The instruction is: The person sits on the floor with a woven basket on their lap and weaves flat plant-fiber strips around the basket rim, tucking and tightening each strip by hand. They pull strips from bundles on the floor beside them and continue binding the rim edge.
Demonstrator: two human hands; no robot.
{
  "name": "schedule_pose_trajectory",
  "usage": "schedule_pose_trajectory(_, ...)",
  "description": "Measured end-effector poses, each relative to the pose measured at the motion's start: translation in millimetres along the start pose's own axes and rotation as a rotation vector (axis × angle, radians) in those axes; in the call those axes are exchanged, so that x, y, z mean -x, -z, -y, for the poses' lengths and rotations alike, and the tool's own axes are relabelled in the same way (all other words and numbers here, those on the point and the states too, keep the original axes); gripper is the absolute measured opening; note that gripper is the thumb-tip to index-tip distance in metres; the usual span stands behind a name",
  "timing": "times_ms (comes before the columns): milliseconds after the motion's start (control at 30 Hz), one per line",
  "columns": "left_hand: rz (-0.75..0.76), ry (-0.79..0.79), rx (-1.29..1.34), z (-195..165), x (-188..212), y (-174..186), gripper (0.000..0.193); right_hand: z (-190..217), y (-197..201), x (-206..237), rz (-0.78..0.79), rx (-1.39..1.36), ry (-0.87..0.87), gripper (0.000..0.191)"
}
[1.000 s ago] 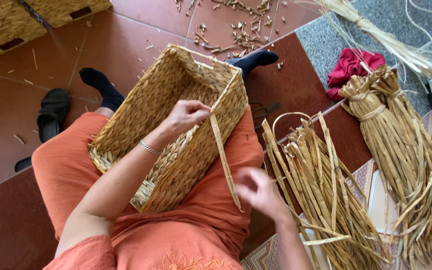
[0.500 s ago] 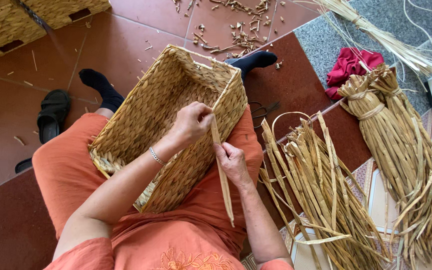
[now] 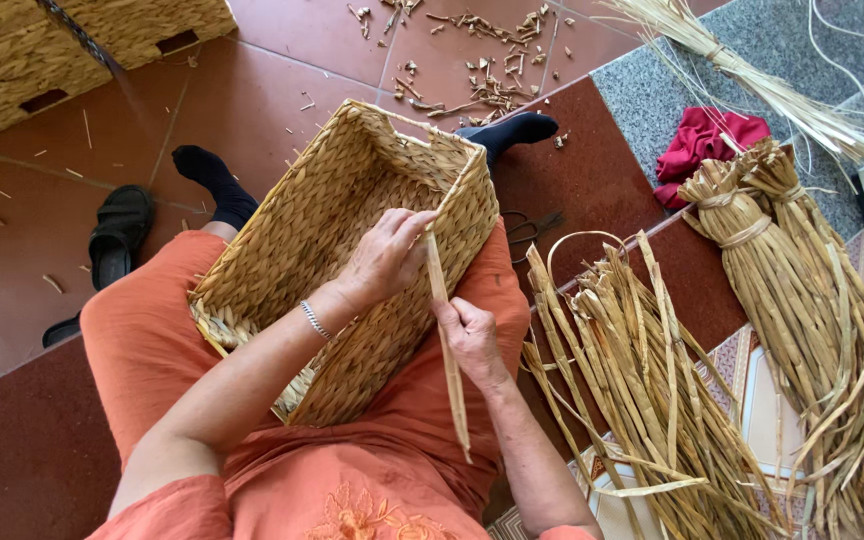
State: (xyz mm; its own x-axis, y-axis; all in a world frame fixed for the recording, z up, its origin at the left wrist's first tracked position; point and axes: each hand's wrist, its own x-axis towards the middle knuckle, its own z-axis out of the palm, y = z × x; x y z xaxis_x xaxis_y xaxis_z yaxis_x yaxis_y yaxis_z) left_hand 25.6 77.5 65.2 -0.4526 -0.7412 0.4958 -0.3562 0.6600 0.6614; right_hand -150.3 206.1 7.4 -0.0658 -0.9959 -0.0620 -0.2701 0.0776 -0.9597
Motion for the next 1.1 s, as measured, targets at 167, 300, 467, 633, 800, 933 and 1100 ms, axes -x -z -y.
schedule_pose_trajectory(167, 0.122, -0.056, -0.145, -6, 6, 4, 0.075, 5, -1, 5, 0.069, -0.103, 0.007, 0.039)
schedule_pose_trajectory(300, 0.038, 0.187, 0.043, -1, 8, -7, 0.041, 10, -12, -11, 0.186, -0.179, 0.172, 0.043)
schedule_pose_trajectory(467, -0.08, 0.812, 0.731, 15, 0, -1, 0.02, 25, -10, -60, 0.028, 0.08, 0.235, 0.025)
schedule_pose_trajectory(633, -0.188, 1.009, 1.146, 19, -4, 2, 0.026, 37, -5, -87, -0.007, 0.294, 0.096, 0.039)
schedule_pose_trajectory(800, -0.334, 1.062, 1.043, 31, -11, 16, 0.043, 34, -4, -100, 0.029, 0.344, 0.108, 0.026)
schedule_pose_trajectory(933, -0.489, 1.066, 0.895, 47, -20, 44, 0.069, 31, -3, -96, 0.034, 0.217, 0.101, 0.03)
schedule_pose_trajectory(1100, -0.499, 0.993, 0.527, 62, -15, 66, 0.111, 27, -4, -87, 0.065, 0.057, -0.009, 0.049)
